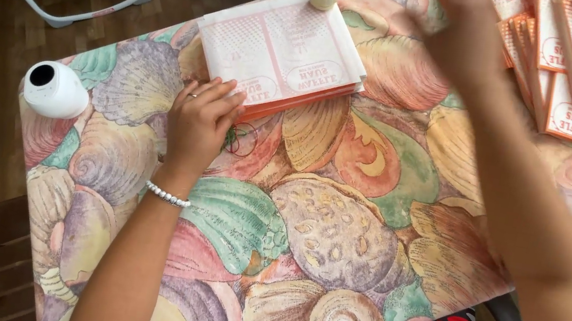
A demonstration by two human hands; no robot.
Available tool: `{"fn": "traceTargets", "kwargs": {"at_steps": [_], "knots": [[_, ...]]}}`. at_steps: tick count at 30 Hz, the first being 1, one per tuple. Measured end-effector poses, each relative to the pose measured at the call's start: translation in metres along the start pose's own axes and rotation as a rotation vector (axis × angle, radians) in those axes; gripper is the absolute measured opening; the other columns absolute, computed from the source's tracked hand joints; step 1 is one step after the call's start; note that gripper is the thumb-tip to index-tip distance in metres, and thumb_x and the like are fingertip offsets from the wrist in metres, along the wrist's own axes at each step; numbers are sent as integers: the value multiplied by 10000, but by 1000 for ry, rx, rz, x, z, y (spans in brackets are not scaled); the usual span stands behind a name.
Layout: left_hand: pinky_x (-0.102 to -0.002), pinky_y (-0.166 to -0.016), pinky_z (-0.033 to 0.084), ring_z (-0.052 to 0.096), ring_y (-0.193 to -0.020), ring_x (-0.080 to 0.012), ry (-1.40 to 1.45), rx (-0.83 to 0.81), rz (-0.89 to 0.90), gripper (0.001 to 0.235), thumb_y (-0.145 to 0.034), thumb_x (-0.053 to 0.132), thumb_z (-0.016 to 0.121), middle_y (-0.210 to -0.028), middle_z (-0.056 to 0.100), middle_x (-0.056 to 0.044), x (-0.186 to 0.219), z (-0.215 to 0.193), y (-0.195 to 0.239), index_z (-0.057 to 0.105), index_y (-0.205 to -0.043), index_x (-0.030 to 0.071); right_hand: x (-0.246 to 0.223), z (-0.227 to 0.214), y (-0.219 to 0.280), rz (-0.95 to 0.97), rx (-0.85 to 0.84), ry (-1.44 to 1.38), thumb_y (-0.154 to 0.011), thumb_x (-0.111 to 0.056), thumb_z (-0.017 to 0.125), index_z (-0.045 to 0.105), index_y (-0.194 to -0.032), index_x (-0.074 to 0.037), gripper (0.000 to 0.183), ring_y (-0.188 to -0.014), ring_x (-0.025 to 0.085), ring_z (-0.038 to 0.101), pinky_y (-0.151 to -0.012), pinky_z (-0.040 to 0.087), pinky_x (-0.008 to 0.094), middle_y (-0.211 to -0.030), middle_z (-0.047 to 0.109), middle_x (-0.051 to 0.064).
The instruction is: Folding and stacking paper food wrappers or bags at a manual packaging station.
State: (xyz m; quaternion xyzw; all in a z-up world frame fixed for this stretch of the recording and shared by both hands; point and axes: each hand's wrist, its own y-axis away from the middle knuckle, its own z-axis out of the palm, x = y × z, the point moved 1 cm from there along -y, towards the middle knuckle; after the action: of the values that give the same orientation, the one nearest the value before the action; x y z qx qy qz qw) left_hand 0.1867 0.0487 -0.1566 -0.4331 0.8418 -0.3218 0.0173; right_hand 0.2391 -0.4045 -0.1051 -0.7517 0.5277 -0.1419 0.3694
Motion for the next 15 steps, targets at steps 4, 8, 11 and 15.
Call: {"fn": "traceTargets", "kwargs": {"at_steps": [4,8,11,15], "knots": [[-525,-1137,372,688,-1178,-264,-6,69,-66,162,-1036,348,682,-1146,761,11,-1,5,-1,792,-1105,250,-179,29,-20,-260,-400,-218,-910,-264,786,739,-1288,-125,406,-1272,274,608,-1067,488,373,-1307,700,122],[-496,-1117,379,683,-1151,-252,27,163,-56,137,-1015,318,720,-1104,763,8,6,5,-6,798,-1040,208,-212,77,-15,-423,-403,-174,-974,-251,724,800,-1027,-151,136,-986,196,715,-907,578,330,-969,762,20],[-485,-1085,399,665,-1136,-257,58,269,-83,135,-1010,288,740,-1105,752,-21,11,0,-11,804,-1032,171,-206,98,-11,-365,-330,-180,-992,-308,696,742,-878,-177,180,-877,191,723,-759,594,336,-864,718,-29],[-439,-952,473,668,-983,-258,191,405,-112,110,-960,189,794,-988,732,-61,20,-5,-14,776,-1005,90,-202,97,-10,-174,-327,-315,-920,-289,793,789,-912,-166,123,-816,174,734,-732,599,317,-837,735,-28]]}}
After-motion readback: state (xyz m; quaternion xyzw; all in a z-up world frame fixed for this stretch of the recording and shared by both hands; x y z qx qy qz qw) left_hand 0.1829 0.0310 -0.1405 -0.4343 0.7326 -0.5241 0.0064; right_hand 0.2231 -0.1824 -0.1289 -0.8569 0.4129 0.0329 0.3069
